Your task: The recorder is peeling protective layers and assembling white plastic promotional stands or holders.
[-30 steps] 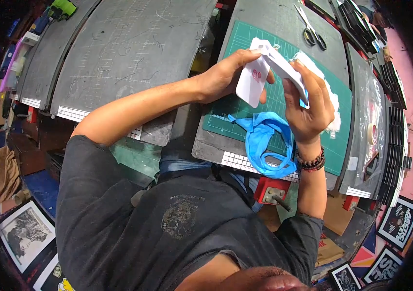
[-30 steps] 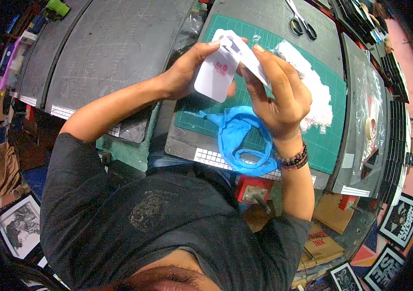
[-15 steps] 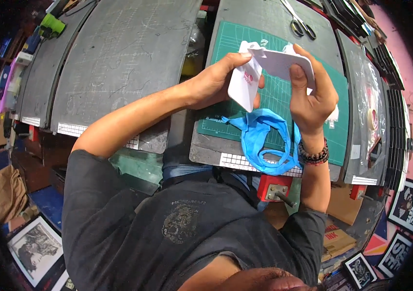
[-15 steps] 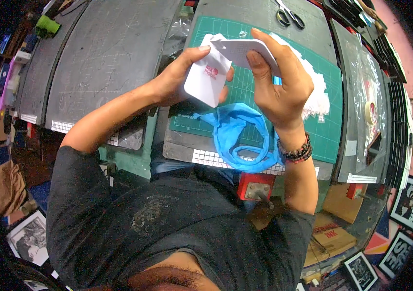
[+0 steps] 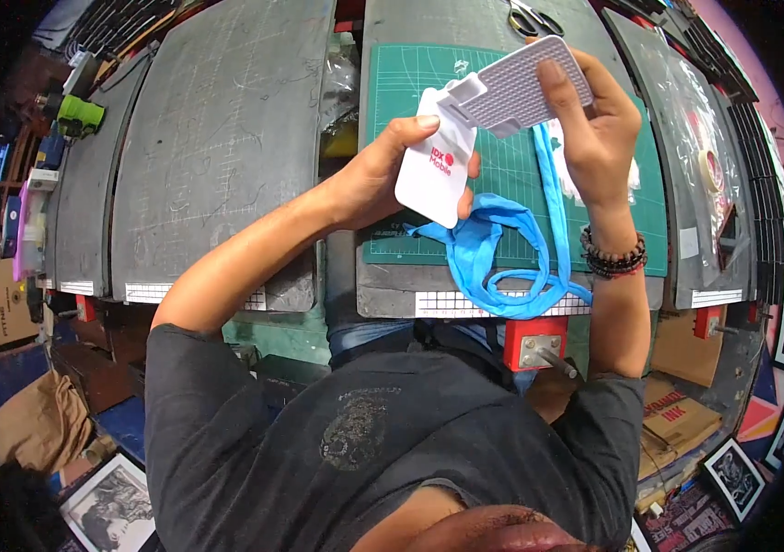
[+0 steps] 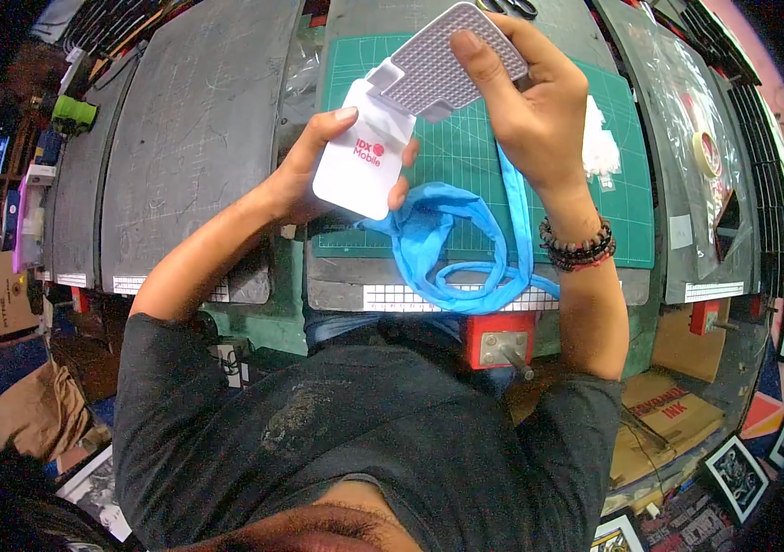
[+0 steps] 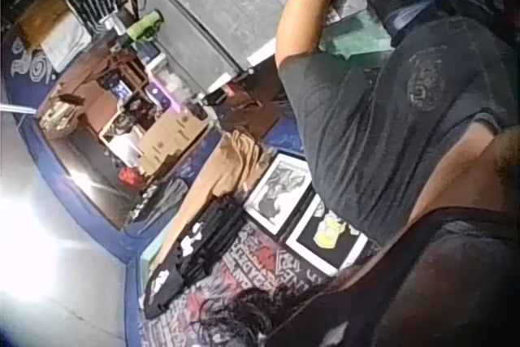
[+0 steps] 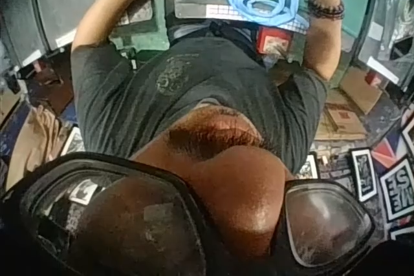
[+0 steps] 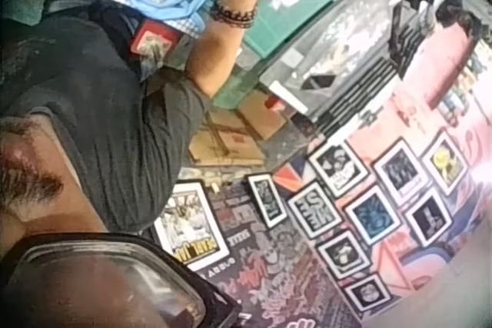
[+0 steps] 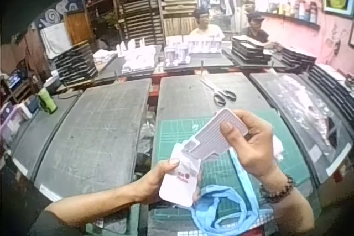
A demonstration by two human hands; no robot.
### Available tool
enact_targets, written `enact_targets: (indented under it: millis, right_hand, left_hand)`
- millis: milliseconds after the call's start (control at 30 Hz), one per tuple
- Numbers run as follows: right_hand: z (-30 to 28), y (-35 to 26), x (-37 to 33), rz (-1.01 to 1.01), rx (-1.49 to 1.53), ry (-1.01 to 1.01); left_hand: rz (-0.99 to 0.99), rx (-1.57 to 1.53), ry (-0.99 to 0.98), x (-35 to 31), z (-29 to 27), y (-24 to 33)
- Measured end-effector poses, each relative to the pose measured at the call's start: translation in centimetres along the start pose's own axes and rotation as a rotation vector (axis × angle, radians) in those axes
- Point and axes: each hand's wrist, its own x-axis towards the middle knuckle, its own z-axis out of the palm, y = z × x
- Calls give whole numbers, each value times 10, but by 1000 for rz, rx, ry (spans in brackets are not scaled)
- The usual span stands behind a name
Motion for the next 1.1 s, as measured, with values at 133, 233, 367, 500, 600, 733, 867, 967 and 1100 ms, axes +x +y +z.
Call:
enact_targets:
  millis: [133, 233, 367, 500, 600, 733, 867, 967, 1100]
  right_hand:
    - [-2, 12, -2, 86, 44, 11]
    - [8, 17, -3, 53, -52, 10]
    - [13, 9, 4, -347, -493, 217]
    - [13, -7, 6, -628, -584, 225]
    - [20, -12, -2, -595, -515, -54]
    - [34, -8, -12, -435, -514, -250]
    - [38, -2, -12, -375, -540, -264]
    - [37, -2, -11, -393, -536, -277]
    - [38, -6, -12, -369, -537, -343]
  left_hand:
    - [-18, -17, 85, -1, 3, -5]
    - [-24, -42, 108, -1, 2, -6]
    - [20, 37, 175, -1, 0, -2]
    - [65, -16, 194, -2, -1, 0]
    - [53, -227, 256, -2, 0, -3]
    - [100, -217, 318, -1, -2, -7]
    - [130, -202, 305, -1, -9, -16]
    - [116, -319, 246, 4, -15, -21]
    - [193, -450, 139, 4, -17, -21]
